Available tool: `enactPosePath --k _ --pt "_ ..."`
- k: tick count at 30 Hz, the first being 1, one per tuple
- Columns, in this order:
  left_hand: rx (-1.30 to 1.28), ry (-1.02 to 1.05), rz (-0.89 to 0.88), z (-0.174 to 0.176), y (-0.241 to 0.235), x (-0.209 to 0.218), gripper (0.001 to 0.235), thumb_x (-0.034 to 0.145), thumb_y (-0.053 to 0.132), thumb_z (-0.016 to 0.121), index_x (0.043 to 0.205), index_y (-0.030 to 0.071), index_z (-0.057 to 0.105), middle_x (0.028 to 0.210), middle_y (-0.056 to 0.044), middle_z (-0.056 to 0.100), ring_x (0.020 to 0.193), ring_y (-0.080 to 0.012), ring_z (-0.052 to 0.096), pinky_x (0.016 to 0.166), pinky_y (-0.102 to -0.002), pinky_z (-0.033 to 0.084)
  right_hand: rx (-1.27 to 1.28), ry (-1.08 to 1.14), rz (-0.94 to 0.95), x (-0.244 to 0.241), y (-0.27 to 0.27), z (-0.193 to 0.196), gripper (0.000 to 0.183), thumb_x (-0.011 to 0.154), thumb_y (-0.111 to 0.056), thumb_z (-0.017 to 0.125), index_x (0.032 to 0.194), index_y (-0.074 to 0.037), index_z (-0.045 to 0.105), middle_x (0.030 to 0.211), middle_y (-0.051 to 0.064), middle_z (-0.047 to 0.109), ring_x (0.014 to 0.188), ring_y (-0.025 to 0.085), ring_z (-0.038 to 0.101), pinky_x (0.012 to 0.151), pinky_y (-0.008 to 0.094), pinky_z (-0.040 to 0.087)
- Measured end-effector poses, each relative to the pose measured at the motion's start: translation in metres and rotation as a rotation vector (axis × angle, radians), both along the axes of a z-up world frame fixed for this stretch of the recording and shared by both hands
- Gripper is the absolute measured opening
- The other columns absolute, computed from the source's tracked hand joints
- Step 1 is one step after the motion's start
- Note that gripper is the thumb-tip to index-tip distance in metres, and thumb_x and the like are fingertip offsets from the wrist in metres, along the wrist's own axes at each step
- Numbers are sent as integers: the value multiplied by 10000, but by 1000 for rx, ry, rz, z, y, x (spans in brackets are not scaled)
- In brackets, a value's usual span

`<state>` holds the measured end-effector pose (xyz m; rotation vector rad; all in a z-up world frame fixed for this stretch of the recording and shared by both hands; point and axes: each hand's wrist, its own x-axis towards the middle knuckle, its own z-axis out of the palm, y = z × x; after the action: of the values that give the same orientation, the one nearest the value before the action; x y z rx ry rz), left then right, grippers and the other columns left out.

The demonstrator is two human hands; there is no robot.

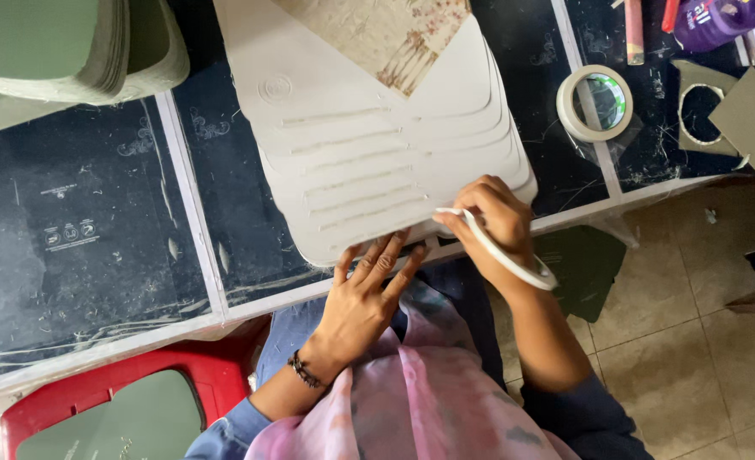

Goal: The person applies double-sided tape to the edges of multiple white card-shaped objects stacked on a table. They unroll the tape, press it along the edges, and smooth it down with their fingers, repeating the process across the stack.

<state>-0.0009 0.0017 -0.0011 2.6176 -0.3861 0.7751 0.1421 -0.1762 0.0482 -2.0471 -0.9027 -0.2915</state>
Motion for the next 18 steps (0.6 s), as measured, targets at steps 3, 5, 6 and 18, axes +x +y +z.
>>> enactPosePath --k 3,5,6,18 --pt "-36 22 -27 19 -1 1 418 930 82 655 1348 89 664 1491 -186 600 1335 -319 617 1074 -454 444 -43 33 73 12 3 -19 254 903 -97 846 802 -49 617 810 96 658 769 313 656 713 365 534" --pt "-88 22 -41 20 1 12 412 946 94 636 1357 59 648 1429 -198 623 1269 -345 644 1039 -444 479 -78 67 75 14 0 -5 165 923 -43 796 822 -44 666 845 95 699 806 317 691 739 378 553" --pt "-142 32 -51 21 1 15 411 963 106 617 1367 29 633 1368 -211 646 1203 -371 672 1004 -433 513 -113 110 81 12 -2 1 117 942 11 746 841 -38 714 880 93 740 844 322 726 765 390 573" --pt "297 -12 167 13 -26 38 457 942 92 602 1368 -68 645 1291 -192 614 1161 -316 638 1067 -504 507 -122 -241 -183 -4 -11 -45 267 1049 -122 687 816 -24 600 759 97 537 734 370 630 671 411 538"
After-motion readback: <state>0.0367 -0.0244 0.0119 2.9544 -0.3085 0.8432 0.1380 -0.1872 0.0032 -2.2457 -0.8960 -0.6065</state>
